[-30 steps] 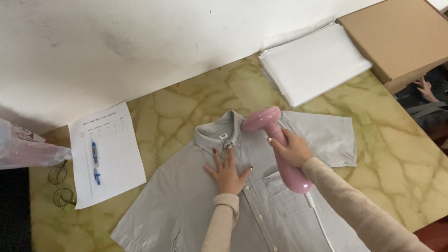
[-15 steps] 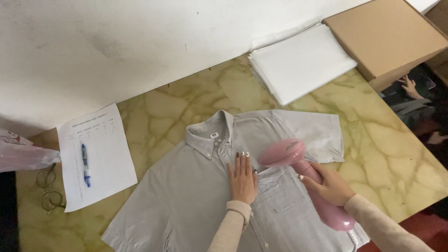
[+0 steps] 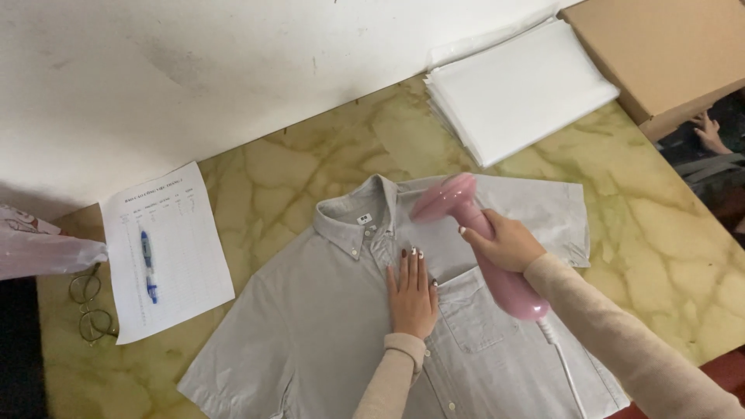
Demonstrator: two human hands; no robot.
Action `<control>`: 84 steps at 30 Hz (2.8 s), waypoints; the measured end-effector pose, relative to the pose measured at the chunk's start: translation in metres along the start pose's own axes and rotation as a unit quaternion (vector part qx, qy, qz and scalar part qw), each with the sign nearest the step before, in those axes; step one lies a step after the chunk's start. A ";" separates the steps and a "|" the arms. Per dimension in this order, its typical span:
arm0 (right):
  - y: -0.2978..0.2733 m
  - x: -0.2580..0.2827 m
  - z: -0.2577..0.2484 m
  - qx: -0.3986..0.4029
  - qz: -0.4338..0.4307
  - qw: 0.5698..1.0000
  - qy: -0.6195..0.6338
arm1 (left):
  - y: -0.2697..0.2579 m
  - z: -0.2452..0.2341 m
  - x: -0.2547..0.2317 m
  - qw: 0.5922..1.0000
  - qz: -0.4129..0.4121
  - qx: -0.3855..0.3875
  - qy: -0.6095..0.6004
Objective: Using a handheld garment steamer to remove wrinkles from a shirt laid on a table.
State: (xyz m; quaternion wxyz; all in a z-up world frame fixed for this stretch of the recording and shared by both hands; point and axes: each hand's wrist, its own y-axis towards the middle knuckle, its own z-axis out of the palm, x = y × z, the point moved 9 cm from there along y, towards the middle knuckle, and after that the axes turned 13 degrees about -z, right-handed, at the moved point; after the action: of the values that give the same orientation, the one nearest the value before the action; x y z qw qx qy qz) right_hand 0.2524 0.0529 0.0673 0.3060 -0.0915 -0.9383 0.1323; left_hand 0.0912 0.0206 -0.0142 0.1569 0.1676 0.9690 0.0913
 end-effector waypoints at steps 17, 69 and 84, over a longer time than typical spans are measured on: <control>-0.068 0.029 0.011 0.013 0.001 0.999 0.040 | -0.019 -0.017 0.051 0.991 -0.033 0.040 -0.123; -0.091 -0.014 0.005 -0.006 0.061 0.997 0.043 | -0.020 -0.035 0.042 0.998 -0.045 -0.018 -0.041; -0.002 0.033 -0.011 -0.025 0.037 0.999 0.030 | -0.018 -0.037 0.042 0.998 -0.044 -0.010 -0.038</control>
State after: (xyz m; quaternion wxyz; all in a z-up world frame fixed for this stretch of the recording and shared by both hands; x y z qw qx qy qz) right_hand 0.2328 0.0612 0.0949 0.3270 -0.1378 -0.9276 0.1173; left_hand 0.0361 0.0135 0.0048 0.1993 0.1261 0.9679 0.0874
